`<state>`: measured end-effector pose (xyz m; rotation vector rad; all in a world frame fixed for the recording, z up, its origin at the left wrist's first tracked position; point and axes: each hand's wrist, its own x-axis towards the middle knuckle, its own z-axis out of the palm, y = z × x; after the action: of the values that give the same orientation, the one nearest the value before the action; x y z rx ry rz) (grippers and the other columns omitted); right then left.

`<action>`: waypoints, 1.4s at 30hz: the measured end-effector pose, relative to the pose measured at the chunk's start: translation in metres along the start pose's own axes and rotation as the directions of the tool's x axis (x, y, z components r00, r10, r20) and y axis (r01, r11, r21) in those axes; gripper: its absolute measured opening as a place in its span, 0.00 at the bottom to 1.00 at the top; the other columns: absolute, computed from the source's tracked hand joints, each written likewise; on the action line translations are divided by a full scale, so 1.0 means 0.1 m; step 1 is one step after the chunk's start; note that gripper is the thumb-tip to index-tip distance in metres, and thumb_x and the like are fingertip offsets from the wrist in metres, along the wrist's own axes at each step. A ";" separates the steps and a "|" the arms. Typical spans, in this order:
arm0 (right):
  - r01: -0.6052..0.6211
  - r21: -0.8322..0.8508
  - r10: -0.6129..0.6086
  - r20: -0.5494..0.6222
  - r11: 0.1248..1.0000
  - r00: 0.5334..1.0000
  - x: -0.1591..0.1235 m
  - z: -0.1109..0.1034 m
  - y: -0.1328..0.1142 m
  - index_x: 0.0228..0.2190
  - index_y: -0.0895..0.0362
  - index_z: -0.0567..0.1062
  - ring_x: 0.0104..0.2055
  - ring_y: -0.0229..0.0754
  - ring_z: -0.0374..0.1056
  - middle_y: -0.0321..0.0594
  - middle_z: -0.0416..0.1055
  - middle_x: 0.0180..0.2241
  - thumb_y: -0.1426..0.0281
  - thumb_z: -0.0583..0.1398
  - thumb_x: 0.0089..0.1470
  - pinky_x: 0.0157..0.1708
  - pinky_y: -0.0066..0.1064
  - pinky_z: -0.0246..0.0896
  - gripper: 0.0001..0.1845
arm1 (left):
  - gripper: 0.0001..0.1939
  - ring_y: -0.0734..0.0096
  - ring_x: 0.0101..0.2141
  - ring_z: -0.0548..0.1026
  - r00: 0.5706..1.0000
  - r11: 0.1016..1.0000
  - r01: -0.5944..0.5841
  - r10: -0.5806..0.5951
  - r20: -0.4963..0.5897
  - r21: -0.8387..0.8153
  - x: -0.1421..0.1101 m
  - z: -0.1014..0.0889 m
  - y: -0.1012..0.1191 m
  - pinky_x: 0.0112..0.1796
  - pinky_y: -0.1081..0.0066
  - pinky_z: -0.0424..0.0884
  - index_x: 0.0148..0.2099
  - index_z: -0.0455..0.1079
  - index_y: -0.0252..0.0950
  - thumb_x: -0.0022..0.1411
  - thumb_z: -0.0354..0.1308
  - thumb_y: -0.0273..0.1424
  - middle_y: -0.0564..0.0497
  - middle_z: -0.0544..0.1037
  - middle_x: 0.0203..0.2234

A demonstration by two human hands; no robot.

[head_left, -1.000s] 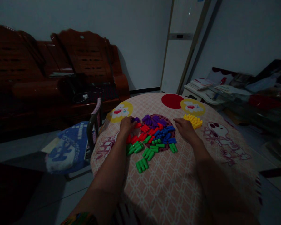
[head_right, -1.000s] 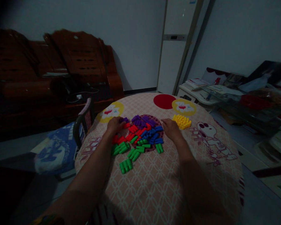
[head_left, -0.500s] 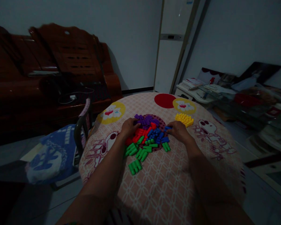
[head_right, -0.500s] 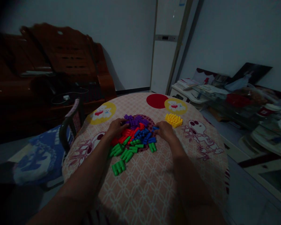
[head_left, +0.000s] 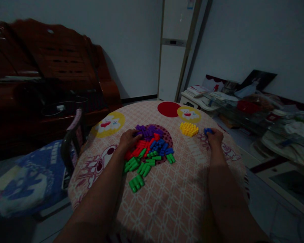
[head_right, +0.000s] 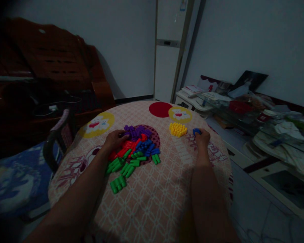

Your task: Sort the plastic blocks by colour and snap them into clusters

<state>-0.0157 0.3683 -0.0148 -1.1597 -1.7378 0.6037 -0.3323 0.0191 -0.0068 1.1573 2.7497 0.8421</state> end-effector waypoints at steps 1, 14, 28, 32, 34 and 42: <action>-0.025 0.025 0.025 -0.013 0.999 1.000 0.00 0.05 0.03 0.32 0.59 0.80 0.34 0.47 0.73 0.43 0.78 0.30 0.68 0.60 0.40 0.41 0.39 0.69 0.15 | 0.23 0.56 0.47 0.78 1.000 1.000 0.007 -0.007 0.003 0.009 0.00 0.00 0.01 0.48 0.66 0.72 0.53 0.78 0.35 0.61 0.57 0.42 0.42 0.81 0.49; -0.125 -0.270 0.122 -0.030 0.955 0.992 0.12 0.34 -0.10 0.38 0.57 0.73 0.43 0.47 0.71 0.46 0.76 0.37 0.73 0.55 0.49 0.51 0.39 0.60 0.12 | 0.23 0.58 0.48 0.78 1.000 1.000 0.012 -0.013 0.026 0.028 -0.01 -0.01 0.01 0.50 0.66 0.70 0.55 0.76 0.36 0.63 0.57 0.42 0.43 0.80 0.51; -0.157 -0.220 0.134 -0.117 0.963 0.984 0.07 0.22 -0.03 0.41 0.63 0.74 0.46 0.52 0.72 0.54 0.76 0.41 0.75 0.55 0.41 0.50 0.42 0.64 0.22 | 0.23 0.58 0.46 0.78 1.000 0.999 0.021 -0.022 0.017 0.032 -0.02 -0.02 0.03 0.48 0.67 0.72 0.54 0.77 0.36 0.62 0.58 0.42 0.43 0.81 0.48; 0.001 -0.137 -0.037 -0.263 0.991 0.964 -0.01 0.17 -0.20 0.52 0.66 0.71 0.56 0.55 0.68 0.59 0.72 0.53 0.76 0.55 0.39 0.58 0.48 0.59 0.34 | 0.22 0.57 0.47 0.78 1.000 0.999 0.023 -0.024 0.014 0.043 -0.01 -0.01 0.03 0.49 0.66 0.71 0.55 0.77 0.38 0.62 0.58 0.42 0.44 0.81 0.49; 0.130 -0.091 -0.150 -0.284 0.987 0.947 -0.07 0.18 -0.42 0.52 0.65 0.73 0.55 0.55 0.69 0.57 0.73 0.52 0.75 0.55 0.41 0.58 0.50 0.59 0.32 | 0.22 0.57 0.47 0.78 1.000 0.999 0.022 -0.022 0.009 0.045 -0.01 0.00 0.04 0.49 0.66 0.71 0.55 0.77 0.38 0.62 0.58 0.42 0.44 0.80 0.49; 0.476 0.365 -0.595 0.583 0.800 0.553 -0.86 0.45 -1.50 0.37 0.56 0.83 0.39 0.45 0.75 0.42 0.81 0.37 0.74 0.60 0.49 0.44 0.36 0.69 0.15 | 0.22 0.58 0.46 0.78 1.000 1.000 0.016 -0.016 0.004 0.012 -0.03 -0.01 0.04 0.49 0.67 0.71 0.55 0.77 0.39 0.62 0.58 0.41 0.45 0.81 0.49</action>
<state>-0.1113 0.2306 0.0464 -0.1925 -2.4636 0.8164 -0.3276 0.0186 -0.0040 1.1360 2.7607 0.8219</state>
